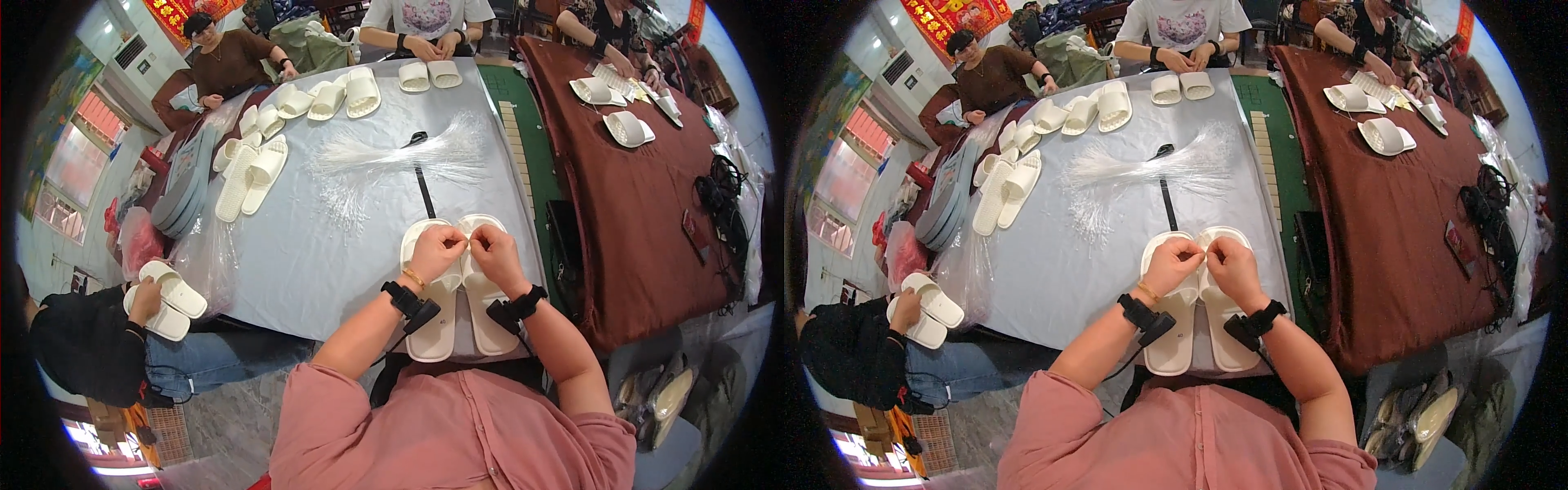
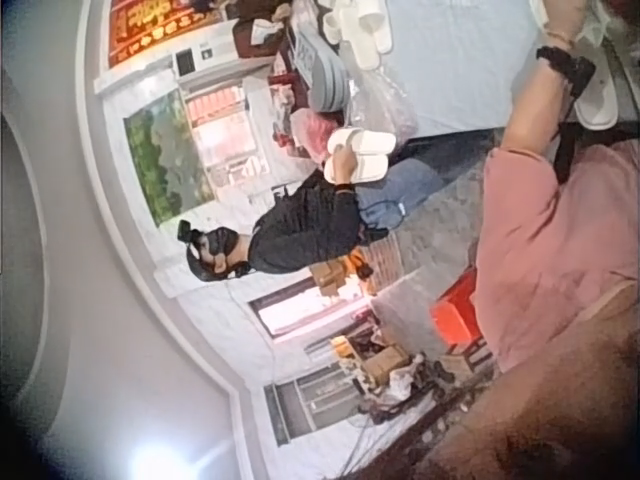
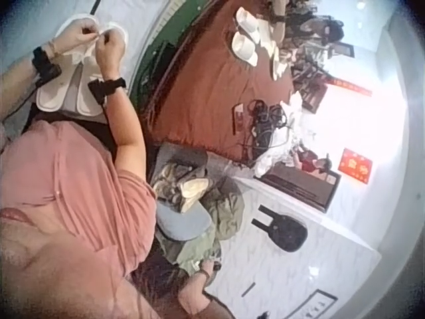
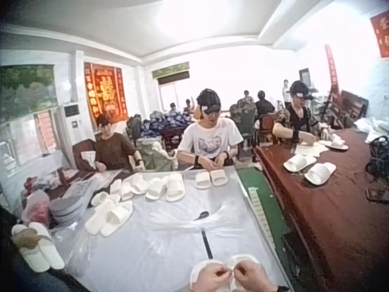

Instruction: Inspecting and pairing white slippers at a manufacturing table.

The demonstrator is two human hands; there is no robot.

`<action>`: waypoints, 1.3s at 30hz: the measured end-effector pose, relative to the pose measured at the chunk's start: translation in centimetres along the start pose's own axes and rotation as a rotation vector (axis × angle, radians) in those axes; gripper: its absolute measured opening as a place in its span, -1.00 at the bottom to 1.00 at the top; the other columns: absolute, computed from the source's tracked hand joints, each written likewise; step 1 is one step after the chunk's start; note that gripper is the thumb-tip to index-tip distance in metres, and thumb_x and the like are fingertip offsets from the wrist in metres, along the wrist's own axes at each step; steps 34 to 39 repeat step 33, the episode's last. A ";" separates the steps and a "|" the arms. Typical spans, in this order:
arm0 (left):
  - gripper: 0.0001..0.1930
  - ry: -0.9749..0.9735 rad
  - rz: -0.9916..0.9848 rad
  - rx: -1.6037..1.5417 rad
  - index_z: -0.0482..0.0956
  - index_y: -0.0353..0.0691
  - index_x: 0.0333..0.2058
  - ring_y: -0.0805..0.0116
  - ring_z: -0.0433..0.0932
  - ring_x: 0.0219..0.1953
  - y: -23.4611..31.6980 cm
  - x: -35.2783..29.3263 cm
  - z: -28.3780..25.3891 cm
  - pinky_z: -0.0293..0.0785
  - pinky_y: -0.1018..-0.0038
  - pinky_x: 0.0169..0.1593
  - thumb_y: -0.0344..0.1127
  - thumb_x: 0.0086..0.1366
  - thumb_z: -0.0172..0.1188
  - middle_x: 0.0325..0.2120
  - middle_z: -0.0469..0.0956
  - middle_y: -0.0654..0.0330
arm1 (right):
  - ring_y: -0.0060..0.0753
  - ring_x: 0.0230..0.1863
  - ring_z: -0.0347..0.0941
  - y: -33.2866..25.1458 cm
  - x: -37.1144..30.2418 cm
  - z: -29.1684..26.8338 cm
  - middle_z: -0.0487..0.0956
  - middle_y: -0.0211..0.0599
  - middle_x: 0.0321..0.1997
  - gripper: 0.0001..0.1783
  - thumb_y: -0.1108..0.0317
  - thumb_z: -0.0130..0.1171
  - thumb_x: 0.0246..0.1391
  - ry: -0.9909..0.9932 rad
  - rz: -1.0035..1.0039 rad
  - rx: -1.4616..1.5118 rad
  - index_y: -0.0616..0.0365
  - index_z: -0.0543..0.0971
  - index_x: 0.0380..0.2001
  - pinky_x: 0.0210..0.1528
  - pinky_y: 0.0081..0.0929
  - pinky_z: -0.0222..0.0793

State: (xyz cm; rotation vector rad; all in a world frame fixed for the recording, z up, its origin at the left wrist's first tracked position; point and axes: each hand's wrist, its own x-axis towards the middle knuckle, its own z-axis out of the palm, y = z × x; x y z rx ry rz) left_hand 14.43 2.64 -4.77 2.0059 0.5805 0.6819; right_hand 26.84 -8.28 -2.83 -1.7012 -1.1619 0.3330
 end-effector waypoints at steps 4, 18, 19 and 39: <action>-0.85 -0.006 -0.032 -0.047 0.60 -0.34 -0.41 0.52 0.49 -0.48 -0.1 0.1 0.0 0.43 0.58 -0.36 -0.35 0.13 0.27 -0.52 0.53 0.23 | -0.22 -0.55 0.47 -0.1 0.0 0.0 0.52 -0.12 -0.54 -0.91 0.44 0.14 -0.06 0.003 0.009 0.005 0.25 0.51 -0.48 -0.46 -0.40 0.36; -0.88 0.450 0.390 0.308 0.61 -0.28 -0.35 0.27 0.52 -0.45 2.4 -1.1 -1.1 0.44 0.45 -0.35 -0.39 0.15 0.20 -0.42 0.54 0.13 | -0.51 -0.44 0.49 2.2 -0.1 -2.2 0.59 -0.21 -0.41 -0.83 0.43 0.09 0.05 0.087 0.131 0.294 0.29 0.55 -0.30 -0.38 -0.51 0.42; -0.88 0.444 0.389 0.309 0.61 -0.28 -0.35 0.27 0.52 -0.45 2.9 -2.1 -1.5 0.44 0.45 -0.35 -0.39 0.15 0.20 -0.42 0.54 0.13 | -0.50 -0.41 0.49 2.6 -0.5 -2.9 0.59 -0.23 -0.39 -0.82 0.42 0.08 0.06 0.122 0.130 0.243 0.29 0.55 -0.28 -0.34 -0.51 0.42; -0.55 -0.228 -0.347 0.691 0.54 -0.28 -0.29 0.15 0.60 -0.35 6.5 -8.3 1.3 0.50 0.38 -0.31 0.05 0.15 0.22 -0.50 0.59 0.01 | -0.51 -0.08 0.38 4.9 -6.3 -3.6 0.46 -0.29 -0.03 -0.68 0.35 -0.02 0.22 0.053 0.211 0.377 0.24 0.44 0.01 0.00 -0.59 0.28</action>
